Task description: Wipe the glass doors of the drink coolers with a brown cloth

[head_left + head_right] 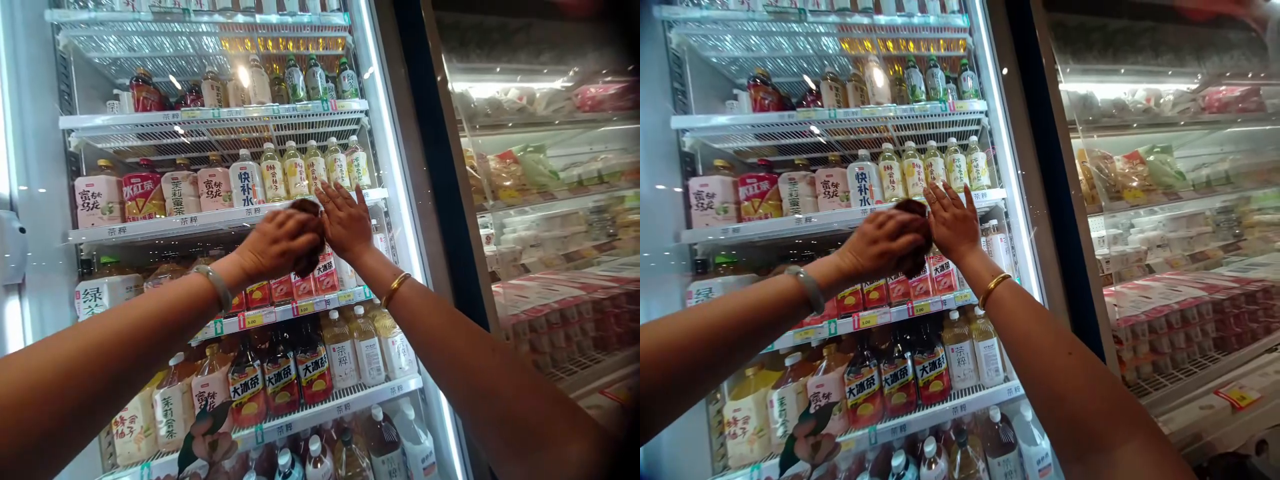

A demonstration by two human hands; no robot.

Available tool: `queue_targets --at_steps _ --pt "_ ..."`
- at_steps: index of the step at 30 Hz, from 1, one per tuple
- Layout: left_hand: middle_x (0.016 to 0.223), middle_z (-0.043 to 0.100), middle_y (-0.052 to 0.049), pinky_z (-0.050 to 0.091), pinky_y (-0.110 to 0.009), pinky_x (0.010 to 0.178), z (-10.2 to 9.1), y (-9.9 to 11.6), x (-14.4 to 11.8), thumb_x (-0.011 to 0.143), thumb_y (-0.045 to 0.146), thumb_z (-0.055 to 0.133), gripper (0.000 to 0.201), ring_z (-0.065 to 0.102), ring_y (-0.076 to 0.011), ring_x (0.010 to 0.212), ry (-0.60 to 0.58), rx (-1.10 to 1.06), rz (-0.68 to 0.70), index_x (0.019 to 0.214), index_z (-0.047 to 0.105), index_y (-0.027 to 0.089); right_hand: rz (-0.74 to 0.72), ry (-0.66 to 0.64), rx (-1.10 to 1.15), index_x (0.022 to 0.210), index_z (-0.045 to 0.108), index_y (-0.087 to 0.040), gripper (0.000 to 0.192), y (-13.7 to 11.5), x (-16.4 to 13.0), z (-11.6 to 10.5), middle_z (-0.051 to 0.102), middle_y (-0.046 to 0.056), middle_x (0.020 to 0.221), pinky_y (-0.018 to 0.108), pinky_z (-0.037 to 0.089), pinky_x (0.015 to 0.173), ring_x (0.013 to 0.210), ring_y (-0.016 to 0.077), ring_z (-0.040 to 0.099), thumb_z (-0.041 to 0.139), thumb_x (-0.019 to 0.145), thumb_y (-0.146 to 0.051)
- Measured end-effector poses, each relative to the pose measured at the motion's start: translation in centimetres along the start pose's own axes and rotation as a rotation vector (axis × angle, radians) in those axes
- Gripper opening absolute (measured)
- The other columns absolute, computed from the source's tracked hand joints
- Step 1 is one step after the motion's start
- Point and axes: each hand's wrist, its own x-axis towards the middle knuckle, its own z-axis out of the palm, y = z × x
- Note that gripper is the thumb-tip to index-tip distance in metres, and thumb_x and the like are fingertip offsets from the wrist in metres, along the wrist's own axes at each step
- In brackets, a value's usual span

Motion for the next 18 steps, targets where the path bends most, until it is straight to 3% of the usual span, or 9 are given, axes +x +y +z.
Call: queue_targets --at_steps 2,3,7,8,10,13,16,18 --pt "0.135 0.068 -0.006 0.050 -0.047 0.102 0.1 0.4 0.4 0.093 0.034 0.060 0.029 0.062 -0.0280 0.123 -0.080 -0.079 0.145 0.121 0.069 0.033 0.047 0.022 0.025 0.154 0.051 -0.021 0.053 0.2 0.0 0.1 0.047 0.003 0.164 0.061 0.012 0.136 0.157 0.0264 0.037 0.035 0.103 -0.025" --pt "0.135 0.068 -0.006 0.050 -0.047 0.102 0.1 0.2 0.6 0.093 0.034 0.061 0.029 0.062 -0.0283 0.123 -0.091 -0.096 0.112 0.121 0.069 0.033 0.056 0.033 0.038 0.154 0.051 -0.021 0.053 0.3 0.0 0.1 0.047 0.003 0.164 0.061 0.012 0.136 0.157 0.0265 0.037 0.035 0.103 -0.025" --pt "0.139 0.062 -0.013 0.044 -0.059 0.105 0.3 -0.6 1.6 0.089 0.035 0.066 0.030 0.056 -0.0369 0.127 0.038 -0.021 -0.390 0.118 0.070 0.027 0.055 0.060 0.080 0.151 0.053 -0.021 0.053 0.8 0.1 0.4 0.049 0.005 0.163 0.058 0.014 0.136 0.156 0.0250 0.039 0.034 0.102 -0.025" --pt "0.141 0.060 -0.015 0.043 -0.060 0.107 0.4 -0.3 2.1 0.089 0.035 0.065 0.031 0.054 -0.0386 0.129 0.053 0.003 -0.463 0.119 0.069 0.025 0.056 0.069 0.097 0.151 0.053 -0.021 0.053 0.9 0.1 0.4 0.051 0.005 0.161 0.056 0.016 0.136 0.155 0.0241 0.040 0.033 0.103 -0.025" --pt "0.145 0.057 -0.016 0.040 -0.061 0.110 0.9 0.8 3.3 0.091 0.034 0.062 0.034 0.050 -0.0403 0.134 0.021 0.009 -0.490 0.123 0.067 0.024 0.041 0.115 0.167 0.153 0.049 -0.018 0.053 1.1 -0.1 0.3 0.052 0.007 0.160 0.051 0.023 0.135 0.154 0.0220 0.042 0.031 0.103 -0.027" --pt "0.152 0.052 -0.017 0.037 -0.060 0.116 1.9 3.0 5.8 0.092 0.034 0.058 0.044 0.045 -0.0409 0.140 -0.027 -0.076 -0.573 0.135 0.062 0.022 -0.055 0.201 0.302 0.159 0.035 -0.021 0.057 1.1 -0.8 -0.3 0.039 0.006 0.169 0.046 0.033 0.131 0.158 0.0198 0.035 0.031 0.104 -0.036" --pt "0.158 0.047 -0.017 0.034 -0.059 0.121 3.4 4.1 8.4 0.095 0.035 0.054 0.053 0.042 -0.0388 0.145 0.001 -0.184 -0.762 0.146 0.054 0.019 -0.100 0.241 0.359 0.160 0.033 -0.023 0.056 0.8 -1.5 -1.3 0.029 0.006 0.172 0.045 0.032 0.133 0.162 0.0206 0.025 0.031 0.106 -0.040" --pt "0.157 0.050 -0.015 0.036 -0.056 0.121 4.4 4.1 9.7 0.099 0.037 0.047 0.055 0.045 -0.0355 0.145 0.037 -0.281 -0.721 0.152 0.047 0.021 -0.050 0.269 0.393 0.160 0.031 -0.020 0.055 0.7 -1.6 -1.7 0.033 0.010 0.170 0.045 0.030 0.134 0.162 0.0213 0.026 0.028 0.107 -0.036"
